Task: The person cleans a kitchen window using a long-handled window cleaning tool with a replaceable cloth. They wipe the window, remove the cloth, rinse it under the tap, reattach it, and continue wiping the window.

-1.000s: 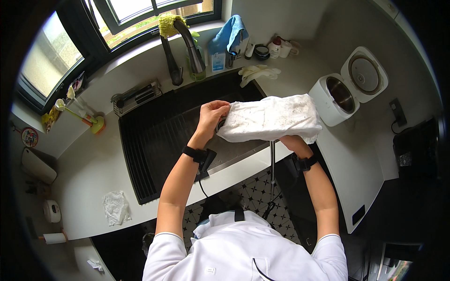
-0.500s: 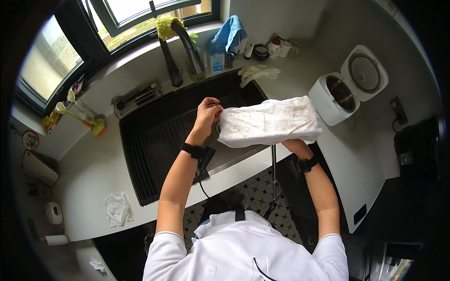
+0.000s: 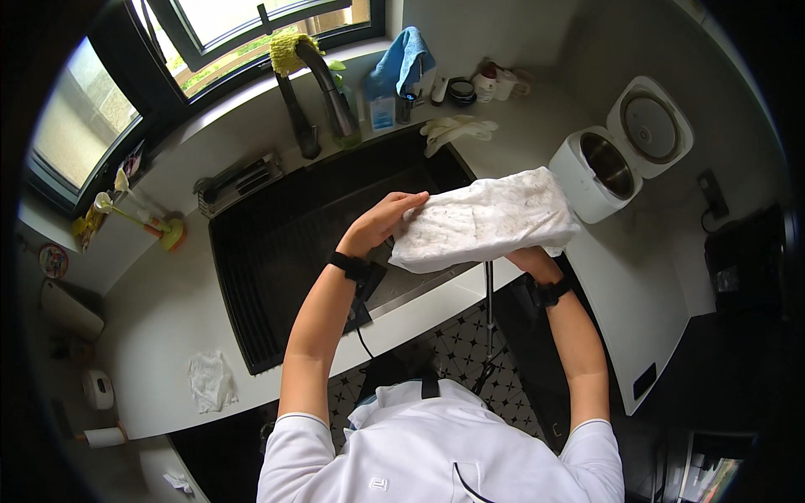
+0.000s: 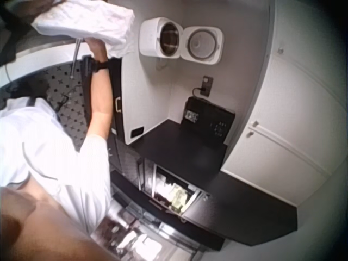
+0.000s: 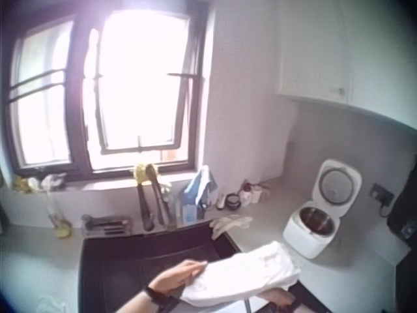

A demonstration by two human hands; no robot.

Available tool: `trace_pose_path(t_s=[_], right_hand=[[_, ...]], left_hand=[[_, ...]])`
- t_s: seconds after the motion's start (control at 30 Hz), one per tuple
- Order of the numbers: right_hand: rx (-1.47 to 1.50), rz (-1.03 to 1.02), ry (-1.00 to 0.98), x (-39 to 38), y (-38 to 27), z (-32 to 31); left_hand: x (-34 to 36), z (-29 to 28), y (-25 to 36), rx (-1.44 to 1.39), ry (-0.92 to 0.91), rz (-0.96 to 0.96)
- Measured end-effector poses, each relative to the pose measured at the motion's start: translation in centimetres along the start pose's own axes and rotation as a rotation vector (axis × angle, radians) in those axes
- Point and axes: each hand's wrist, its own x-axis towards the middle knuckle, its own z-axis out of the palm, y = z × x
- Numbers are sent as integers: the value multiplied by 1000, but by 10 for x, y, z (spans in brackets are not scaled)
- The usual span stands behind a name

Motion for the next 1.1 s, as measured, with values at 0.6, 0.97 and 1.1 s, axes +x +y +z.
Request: trace_pose_path(t_s=[0.6,0.97,1.1], right_hand=[[374,146,137,53,-52,54],[-277,-21,344,100,-62,114],[-293,31,362,95,-71,128]], left_hand=[[6,11,20,583,163,746],[-25,53,44,718,443,938],[-11,46,55,758,458,808]])
